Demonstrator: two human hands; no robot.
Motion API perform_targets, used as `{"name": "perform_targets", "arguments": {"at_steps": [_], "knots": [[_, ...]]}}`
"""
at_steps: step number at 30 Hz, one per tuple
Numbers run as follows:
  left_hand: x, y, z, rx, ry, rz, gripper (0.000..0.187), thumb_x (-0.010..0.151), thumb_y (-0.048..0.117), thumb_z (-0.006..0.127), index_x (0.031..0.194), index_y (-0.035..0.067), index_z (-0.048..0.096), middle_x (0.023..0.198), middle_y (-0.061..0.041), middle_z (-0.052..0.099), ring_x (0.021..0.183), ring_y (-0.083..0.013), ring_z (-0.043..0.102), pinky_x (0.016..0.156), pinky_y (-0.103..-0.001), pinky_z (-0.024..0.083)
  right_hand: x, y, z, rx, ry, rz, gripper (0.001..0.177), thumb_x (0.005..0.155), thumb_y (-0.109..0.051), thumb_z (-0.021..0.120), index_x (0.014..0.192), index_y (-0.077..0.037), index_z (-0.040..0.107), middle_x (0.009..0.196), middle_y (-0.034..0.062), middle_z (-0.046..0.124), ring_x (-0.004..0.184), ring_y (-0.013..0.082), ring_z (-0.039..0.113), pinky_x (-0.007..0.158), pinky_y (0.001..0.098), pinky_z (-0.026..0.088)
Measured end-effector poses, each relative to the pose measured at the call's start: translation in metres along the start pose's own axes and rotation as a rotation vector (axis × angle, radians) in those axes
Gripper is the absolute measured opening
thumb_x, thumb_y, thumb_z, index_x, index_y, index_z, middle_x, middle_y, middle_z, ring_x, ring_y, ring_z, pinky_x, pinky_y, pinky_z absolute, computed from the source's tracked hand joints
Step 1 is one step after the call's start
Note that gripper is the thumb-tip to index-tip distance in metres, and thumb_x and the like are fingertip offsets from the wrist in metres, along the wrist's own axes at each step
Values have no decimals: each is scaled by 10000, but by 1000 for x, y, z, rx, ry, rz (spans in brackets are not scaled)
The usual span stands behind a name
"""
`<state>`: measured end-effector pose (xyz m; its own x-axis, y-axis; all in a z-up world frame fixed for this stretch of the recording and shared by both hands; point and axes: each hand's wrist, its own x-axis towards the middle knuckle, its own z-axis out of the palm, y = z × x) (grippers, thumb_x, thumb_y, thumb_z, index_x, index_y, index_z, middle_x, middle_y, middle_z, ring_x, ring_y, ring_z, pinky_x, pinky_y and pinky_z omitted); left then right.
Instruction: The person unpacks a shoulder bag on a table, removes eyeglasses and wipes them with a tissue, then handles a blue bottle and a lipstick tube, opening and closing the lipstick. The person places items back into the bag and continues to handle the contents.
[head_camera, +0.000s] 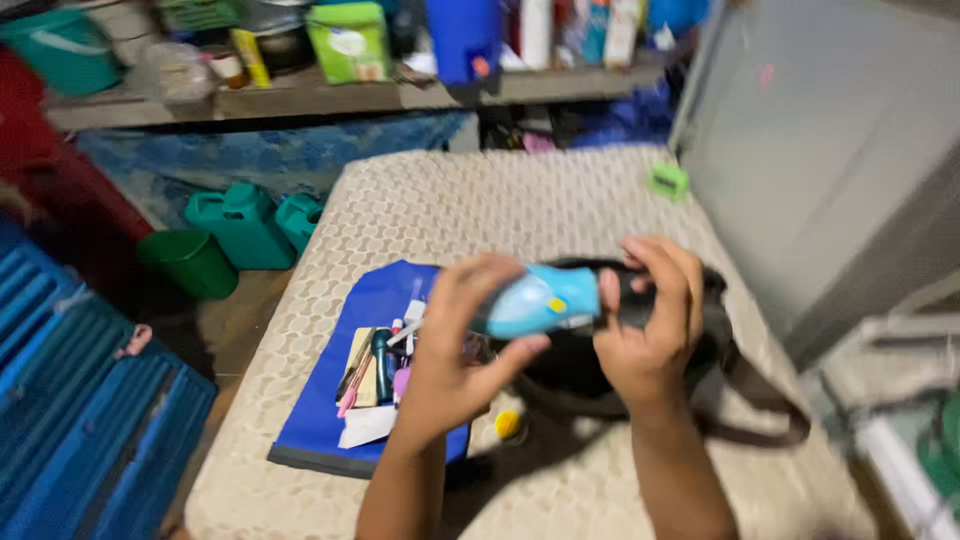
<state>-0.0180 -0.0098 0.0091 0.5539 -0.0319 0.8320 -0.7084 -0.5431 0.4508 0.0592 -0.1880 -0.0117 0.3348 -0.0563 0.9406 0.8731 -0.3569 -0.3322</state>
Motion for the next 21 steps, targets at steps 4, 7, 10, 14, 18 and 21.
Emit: {"name": "perform_targets", "arguments": {"at_steps": [4, 7, 10, 14, 18, 21], "knots": [[3, 2, 6, 350, -13, -72, 536, 810, 237, 853, 1297, 139, 652, 1307, -164, 603, 1180, -363, 583, 960, -448, 431, 13, -2, 2, -281, -76, -167, 540, 775, 68, 782, 1268, -6, 576, 1247, 203, 587, 1123, 382, 621, 961, 447, 525], [4, 0, 13, 539, 69, -72, 503, 834, 218, 824, 1301, 145, 653, 1329, -176, 581, 1182, -375, 548, 962, -462, 404, 8, 5, -2, 26, -194, -2, 567, 871, 51, 758, 1380, -41, 525, 1379, 173, 561, 1151, 270, 638, 869, 323, 525], [3, 0, 8, 492, 93, -57, 496, 843, 215, 813, 1306, 142, 649, 1347, -159, 572, 1215, -362, 539, 1012, -452, 410, 6, 6, 0, 36, -186, -3, 568, 875, 50, 757, 1385, -54, 530, 1372, 176, 565, 1153, 264, 648, 870, 330, 534], [4, 3, 3, 376, 35, -83, 522, 794, 237, 838, 1277, 138, 667, 1324, -137, 592, 1190, -336, 560, 974, -434, 411, 12, 3, 6, 20, -205, -58, 568, 826, 86, 716, 1353, -44, 550, 1353, 166, 565, 1204, 323, 618, 931, 374, 536], [5, 7, -2, 250, -19, -89, 548, 772, 270, 855, 1265, 120, 668, 1259, -90, 651, 1165, -291, 611, 982, -411, 427, 17, -4, 4, -17, -225, -88, 535, 723, 123, 665, 1232, -37, 637, 1242, 152, 629, 1154, 330, 629, 984, 417, 535], [5, 6, -2, 239, -23, -76, 562, 776, 292, 864, 1267, 108, 662, 1250, -91, 673, 1151, -297, 635, 982, -397, 444, 16, -4, -1, 9, -234, -77, 486, 708, 134, 639, 1167, -22, 675, 1139, 147, 679, 1089, 313, 642, 955, 400, 537]]}}
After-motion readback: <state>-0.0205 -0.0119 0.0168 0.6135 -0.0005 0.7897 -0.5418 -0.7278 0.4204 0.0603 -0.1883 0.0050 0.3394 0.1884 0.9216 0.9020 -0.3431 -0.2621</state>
